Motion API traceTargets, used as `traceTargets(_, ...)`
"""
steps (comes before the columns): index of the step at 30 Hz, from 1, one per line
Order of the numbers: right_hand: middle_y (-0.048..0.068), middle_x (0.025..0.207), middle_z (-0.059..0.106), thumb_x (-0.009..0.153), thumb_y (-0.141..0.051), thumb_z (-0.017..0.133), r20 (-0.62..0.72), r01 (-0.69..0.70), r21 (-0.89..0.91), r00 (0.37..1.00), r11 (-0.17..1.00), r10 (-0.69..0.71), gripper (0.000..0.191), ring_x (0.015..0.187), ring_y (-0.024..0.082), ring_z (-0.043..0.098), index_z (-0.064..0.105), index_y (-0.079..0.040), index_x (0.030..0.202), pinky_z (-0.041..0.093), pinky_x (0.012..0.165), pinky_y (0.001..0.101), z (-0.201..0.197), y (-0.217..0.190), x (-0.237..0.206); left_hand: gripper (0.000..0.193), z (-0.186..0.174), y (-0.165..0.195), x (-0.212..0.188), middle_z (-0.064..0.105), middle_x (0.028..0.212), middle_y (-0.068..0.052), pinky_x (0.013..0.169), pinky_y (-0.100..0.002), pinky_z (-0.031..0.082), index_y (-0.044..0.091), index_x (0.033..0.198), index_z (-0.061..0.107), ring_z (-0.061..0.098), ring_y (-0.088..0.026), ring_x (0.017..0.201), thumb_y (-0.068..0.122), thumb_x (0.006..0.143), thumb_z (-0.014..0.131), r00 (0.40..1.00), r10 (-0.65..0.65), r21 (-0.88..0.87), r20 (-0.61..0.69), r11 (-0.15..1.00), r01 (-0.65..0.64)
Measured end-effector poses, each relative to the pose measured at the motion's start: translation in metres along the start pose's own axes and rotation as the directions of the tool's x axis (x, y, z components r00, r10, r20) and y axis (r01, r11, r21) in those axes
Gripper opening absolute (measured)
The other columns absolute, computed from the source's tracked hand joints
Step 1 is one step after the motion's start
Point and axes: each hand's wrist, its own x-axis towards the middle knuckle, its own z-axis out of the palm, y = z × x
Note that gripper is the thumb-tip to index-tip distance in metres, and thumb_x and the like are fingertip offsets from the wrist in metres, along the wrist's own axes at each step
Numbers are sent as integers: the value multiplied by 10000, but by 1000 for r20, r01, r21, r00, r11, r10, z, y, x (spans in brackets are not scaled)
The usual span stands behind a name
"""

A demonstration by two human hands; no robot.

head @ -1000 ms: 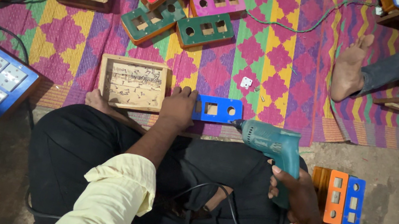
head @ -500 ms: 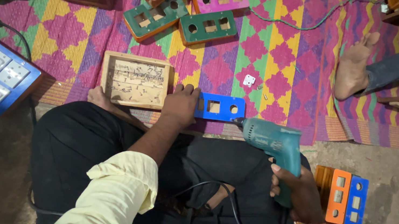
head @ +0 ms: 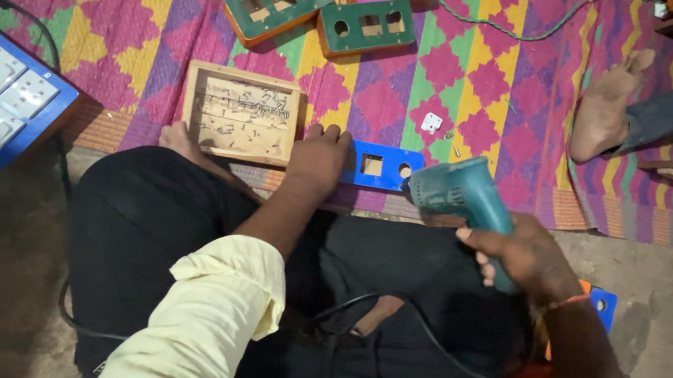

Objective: The person uses a corded drill to drive screws into colorful plastic electrical switchboard frames. They handle multiple frames in red, blue, and yellow, securing them to wooden backplates while sitting on a mat.

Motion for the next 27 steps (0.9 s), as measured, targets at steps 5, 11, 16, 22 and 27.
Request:
traceTargets(5, 81, 637, 586, 850, -239, 774, -38, -67, -15, 997, 998, 66, 309, 511, 195, 577, 672, 51, 887, 483, 496, 350, -6, -14, -2, 248, -7, -2, -2, 651, 1106, -77, 795, -444, 582, 110, 1124, 671, 629, -306, 1074, 178, 907, 570, 1000, -6, -15, -25, 1000, 5)
traceTargets(11, 68, 641, 577, 829, -211, 762, -12, -45, 12, 999, 999, 45, 257, 506, 173, 559, 677, 24, 892, 476, 493, 332, -3, -12, -4, 216, -5, -6, -4, 658, 1088, -81, 782, -442, 579, 107, 1094, 678, 631, -303, 1061, 183, 926, 564, 1000, -14, -29, -24, 999, 14)
traceTargets(16, 73, 646, 577, 842, -202, 760, -63, -44, 57, 997, 997, 48, 255, 506, 180, 554, 654, 27, 878, 491, 501, 350, -1, -7, -3, 205, -5, -6, -4, 661, 1085, -80, 797, -431, 578, 107, 1074, 680, 632, -303, 1058, 186, 922, 565, 999, -24, -29, -38, 999, 23)
traceTargets(22, 78, 640, 584, 840, -216, 753, -73, -5, 15, 997, 1000, 6, 256, 516, 183, 572, 671, 23, 884, 493, 511, 349, 4, 0, -5, 202, -6, -5, -6, 660, 1094, -84, 814, -429, 578, 102, 1073, 681, 624, -315, 1080, 179, 929, 562, 999, -41, -43, -33, 998, 40)
traceTargets(27, 72, 645, 586, 835, -216, 758, -65, 1, 54, 998, 999, 2, 252, 521, 183, 568, 671, 13, 892, 485, 508, 352, 2, 2, -7, 232, -9, -3, -7, 657, 1114, -87, 823, -428, 580, 99, 1102, 683, 615, -327, 1088, 175, 923, 556, 999, -30, -37, -29, 999, 29)
